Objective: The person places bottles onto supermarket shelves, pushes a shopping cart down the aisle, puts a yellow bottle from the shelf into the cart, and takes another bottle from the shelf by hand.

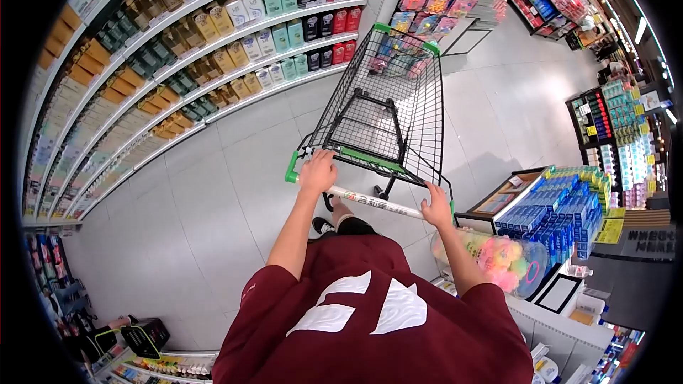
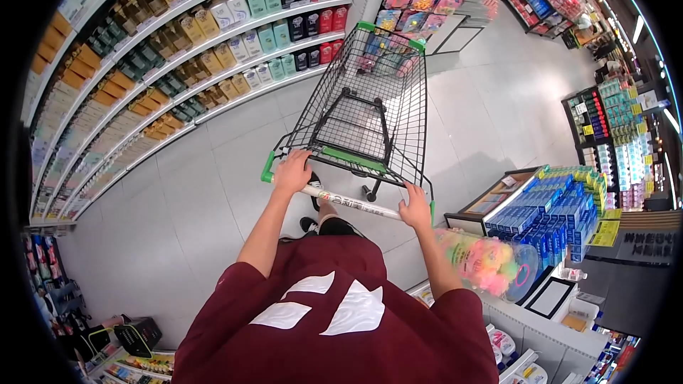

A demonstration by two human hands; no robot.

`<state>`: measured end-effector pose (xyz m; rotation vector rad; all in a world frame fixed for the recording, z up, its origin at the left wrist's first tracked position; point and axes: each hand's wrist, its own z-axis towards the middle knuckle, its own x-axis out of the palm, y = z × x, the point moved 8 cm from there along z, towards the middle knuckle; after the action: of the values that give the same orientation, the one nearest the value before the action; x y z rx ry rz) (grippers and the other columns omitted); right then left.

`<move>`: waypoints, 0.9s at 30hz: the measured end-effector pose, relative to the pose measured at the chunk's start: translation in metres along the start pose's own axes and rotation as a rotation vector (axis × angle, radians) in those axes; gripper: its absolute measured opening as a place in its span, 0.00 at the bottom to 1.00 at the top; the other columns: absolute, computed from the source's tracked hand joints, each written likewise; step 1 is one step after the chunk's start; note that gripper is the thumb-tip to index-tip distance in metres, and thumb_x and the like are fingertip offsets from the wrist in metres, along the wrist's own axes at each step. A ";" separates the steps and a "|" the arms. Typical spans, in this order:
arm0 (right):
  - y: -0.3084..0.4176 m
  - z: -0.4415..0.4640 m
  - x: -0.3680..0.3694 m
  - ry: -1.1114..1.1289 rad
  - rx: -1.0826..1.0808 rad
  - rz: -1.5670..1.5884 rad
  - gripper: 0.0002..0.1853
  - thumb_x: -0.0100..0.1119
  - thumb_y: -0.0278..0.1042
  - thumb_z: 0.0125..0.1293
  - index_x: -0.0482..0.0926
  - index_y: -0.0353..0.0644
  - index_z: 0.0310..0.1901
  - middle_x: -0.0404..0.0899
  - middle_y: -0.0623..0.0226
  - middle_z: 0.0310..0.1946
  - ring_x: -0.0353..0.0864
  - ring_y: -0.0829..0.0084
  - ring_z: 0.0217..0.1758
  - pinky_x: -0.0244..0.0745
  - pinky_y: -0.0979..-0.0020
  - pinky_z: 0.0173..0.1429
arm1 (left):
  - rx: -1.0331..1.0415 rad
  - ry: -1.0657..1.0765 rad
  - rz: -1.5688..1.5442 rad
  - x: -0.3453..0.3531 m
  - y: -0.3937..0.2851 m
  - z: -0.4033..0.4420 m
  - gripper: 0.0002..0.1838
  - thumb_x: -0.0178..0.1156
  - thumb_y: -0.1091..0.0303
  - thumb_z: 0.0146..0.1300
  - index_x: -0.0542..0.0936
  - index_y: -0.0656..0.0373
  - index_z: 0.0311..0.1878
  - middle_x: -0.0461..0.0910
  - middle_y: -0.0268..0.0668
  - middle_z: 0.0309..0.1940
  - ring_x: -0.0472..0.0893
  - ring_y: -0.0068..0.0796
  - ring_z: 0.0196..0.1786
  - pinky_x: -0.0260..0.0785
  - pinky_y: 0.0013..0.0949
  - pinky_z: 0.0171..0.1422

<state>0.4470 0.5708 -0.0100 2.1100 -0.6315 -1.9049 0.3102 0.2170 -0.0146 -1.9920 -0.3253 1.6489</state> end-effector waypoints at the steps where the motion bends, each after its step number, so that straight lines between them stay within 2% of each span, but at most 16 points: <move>1: 0.000 0.002 -0.002 0.003 0.009 -0.006 0.30 0.57 0.32 0.59 0.69 0.44 0.66 0.73 0.51 0.62 0.67 0.51 0.69 0.68 0.55 0.70 | -0.008 -0.005 -0.010 0.001 0.000 0.002 0.21 0.56 0.65 0.61 0.78 0.52 0.59 0.79 0.33 0.56 0.76 0.32 0.63 0.73 0.45 0.61; 6: -0.006 0.004 -0.006 0.022 0.037 -0.013 0.31 0.57 0.33 0.59 0.69 0.43 0.67 0.72 0.52 0.63 0.67 0.52 0.70 0.68 0.55 0.71 | -0.012 -0.027 0.004 0.003 -0.005 -0.001 0.22 0.56 0.65 0.61 0.78 0.52 0.60 0.79 0.33 0.58 0.76 0.32 0.64 0.73 0.45 0.62; 8: -0.005 0.004 -0.005 0.026 0.047 -0.006 0.31 0.57 0.33 0.59 0.69 0.43 0.67 0.72 0.52 0.63 0.67 0.52 0.70 0.68 0.56 0.71 | -0.059 0.025 -0.025 0.006 0.002 -0.001 0.21 0.57 0.64 0.63 0.78 0.53 0.60 0.76 0.35 0.62 0.75 0.36 0.65 0.72 0.44 0.65; 22: 0.013 0.007 0.003 0.060 -0.003 -0.020 0.31 0.57 0.33 0.59 0.69 0.44 0.67 0.71 0.54 0.65 0.66 0.53 0.72 0.68 0.55 0.71 | -0.073 -0.030 -0.001 -0.005 0.017 -0.019 0.22 0.59 0.63 0.62 0.78 0.51 0.61 0.76 0.35 0.62 0.78 0.38 0.62 0.75 0.44 0.62; 24: 0.018 0.007 0.004 0.079 0.000 -0.026 0.31 0.57 0.34 0.59 0.69 0.44 0.67 0.71 0.54 0.65 0.65 0.54 0.72 0.69 0.55 0.71 | -0.107 -0.025 -0.016 -0.008 0.020 -0.025 0.22 0.59 0.65 0.60 0.78 0.52 0.60 0.78 0.34 0.60 0.74 0.32 0.67 0.74 0.46 0.62; 27: 0.026 0.004 0.008 0.090 -0.008 -0.023 0.31 0.57 0.33 0.59 0.69 0.42 0.67 0.71 0.53 0.65 0.66 0.52 0.71 0.67 0.55 0.71 | -0.139 0.023 0.004 -0.006 0.030 -0.033 0.23 0.59 0.65 0.61 0.75 0.52 0.61 0.76 0.34 0.62 0.71 0.33 0.69 0.73 0.48 0.63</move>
<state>0.4392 0.5445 -0.0063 2.1925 -0.5824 -1.8095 0.3359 0.1808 -0.0217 -2.1123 -0.4376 1.6447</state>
